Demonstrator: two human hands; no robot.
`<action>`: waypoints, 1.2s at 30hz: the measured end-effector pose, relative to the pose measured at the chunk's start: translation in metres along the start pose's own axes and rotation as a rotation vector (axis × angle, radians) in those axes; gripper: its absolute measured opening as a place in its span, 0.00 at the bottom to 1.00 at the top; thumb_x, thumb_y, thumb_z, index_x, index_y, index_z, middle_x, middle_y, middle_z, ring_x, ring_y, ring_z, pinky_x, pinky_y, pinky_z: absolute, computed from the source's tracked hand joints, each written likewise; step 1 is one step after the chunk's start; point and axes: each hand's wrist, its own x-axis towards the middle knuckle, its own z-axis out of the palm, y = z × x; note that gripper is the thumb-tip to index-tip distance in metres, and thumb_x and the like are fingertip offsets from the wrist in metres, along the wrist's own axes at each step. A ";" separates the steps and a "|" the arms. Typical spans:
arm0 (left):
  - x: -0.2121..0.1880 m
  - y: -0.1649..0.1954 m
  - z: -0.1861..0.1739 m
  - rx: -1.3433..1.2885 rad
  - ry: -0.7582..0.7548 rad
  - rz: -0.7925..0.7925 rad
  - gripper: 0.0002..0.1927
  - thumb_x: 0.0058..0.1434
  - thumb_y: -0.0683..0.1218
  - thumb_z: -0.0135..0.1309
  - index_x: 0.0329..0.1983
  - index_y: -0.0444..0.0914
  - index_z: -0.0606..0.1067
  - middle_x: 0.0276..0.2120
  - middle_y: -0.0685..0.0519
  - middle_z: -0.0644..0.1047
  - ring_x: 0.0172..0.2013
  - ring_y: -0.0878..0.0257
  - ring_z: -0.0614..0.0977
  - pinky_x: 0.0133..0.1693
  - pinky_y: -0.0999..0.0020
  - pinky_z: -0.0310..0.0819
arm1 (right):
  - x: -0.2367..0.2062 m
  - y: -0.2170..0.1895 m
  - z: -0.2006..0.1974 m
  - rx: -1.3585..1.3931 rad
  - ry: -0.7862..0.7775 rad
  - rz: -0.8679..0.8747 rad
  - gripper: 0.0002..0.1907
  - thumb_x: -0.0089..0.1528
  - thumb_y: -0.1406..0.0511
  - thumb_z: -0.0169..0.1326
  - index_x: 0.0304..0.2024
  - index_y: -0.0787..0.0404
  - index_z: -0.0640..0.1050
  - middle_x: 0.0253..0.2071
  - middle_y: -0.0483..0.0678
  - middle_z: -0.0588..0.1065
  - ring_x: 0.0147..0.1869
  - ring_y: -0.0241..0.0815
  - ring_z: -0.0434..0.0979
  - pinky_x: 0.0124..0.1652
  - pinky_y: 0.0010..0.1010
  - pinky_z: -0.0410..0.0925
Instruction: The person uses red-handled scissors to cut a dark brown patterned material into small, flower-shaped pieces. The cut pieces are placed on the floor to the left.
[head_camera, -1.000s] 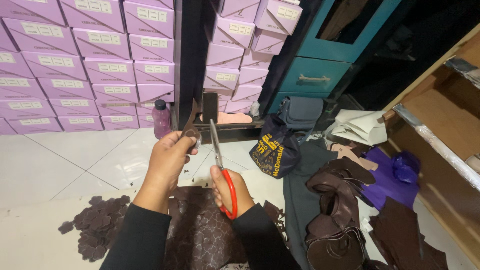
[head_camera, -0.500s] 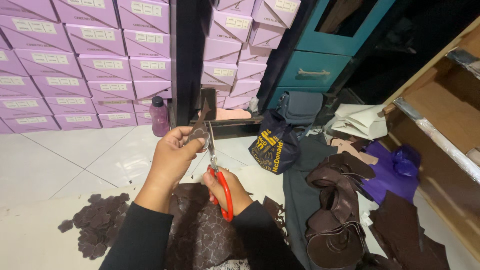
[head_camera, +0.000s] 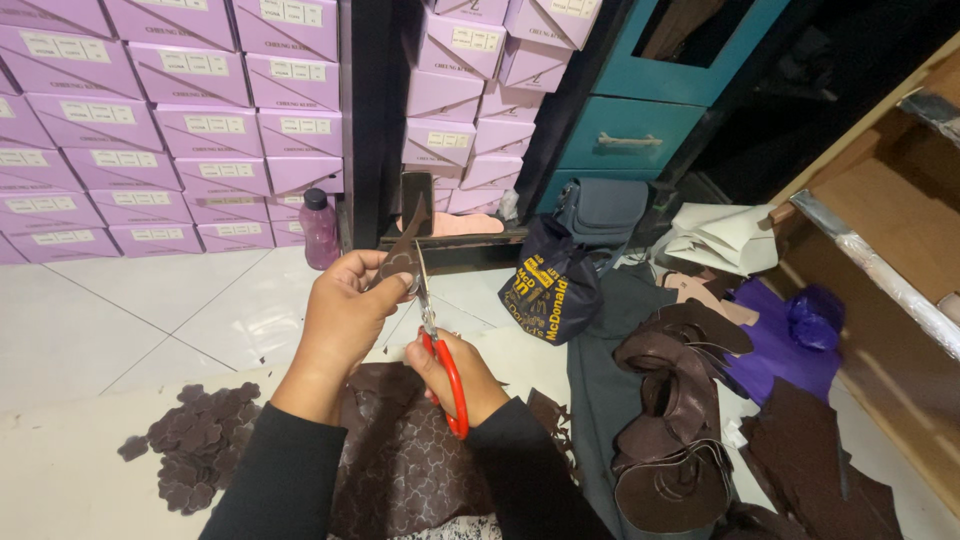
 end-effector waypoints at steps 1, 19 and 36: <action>0.000 0.000 0.000 0.001 -0.001 0.002 0.10 0.60 0.38 0.59 0.45 0.31 0.76 0.33 0.51 0.82 0.32 0.68 0.82 0.33 0.75 0.73 | 0.000 -0.001 0.000 -0.006 0.004 0.006 0.28 0.66 0.42 0.46 0.37 0.61 0.72 0.23 0.41 0.67 0.24 0.31 0.70 0.26 0.24 0.67; 0.005 -0.008 -0.001 -0.035 0.025 -0.001 0.08 0.60 0.39 0.59 0.41 0.32 0.75 0.32 0.51 0.82 0.31 0.68 0.82 0.34 0.75 0.74 | 0.002 -0.003 0.005 0.023 0.086 0.007 0.29 0.68 0.44 0.42 0.27 0.59 0.67 0.18 0.41 0.66 0.20 0.31 0.66 0.24 0.25 0.62; 0.000 -0.004 -0.004 -0.074 0.018 0.044 0.09 0.58 0.37 0.60 0.41 0.31 0.75 0.33 0.52 0.82 0.32 0.71 0.81 0.35 0.78 0.74 | -0.002 -0.007 0.001 0.014 -0.007 0.004 0.26 0.68 0.44 0.43 0.34 0.59 0.70 0.22 0.40 0.65 0.24 0.30 0.67 0.26 0.24 0.64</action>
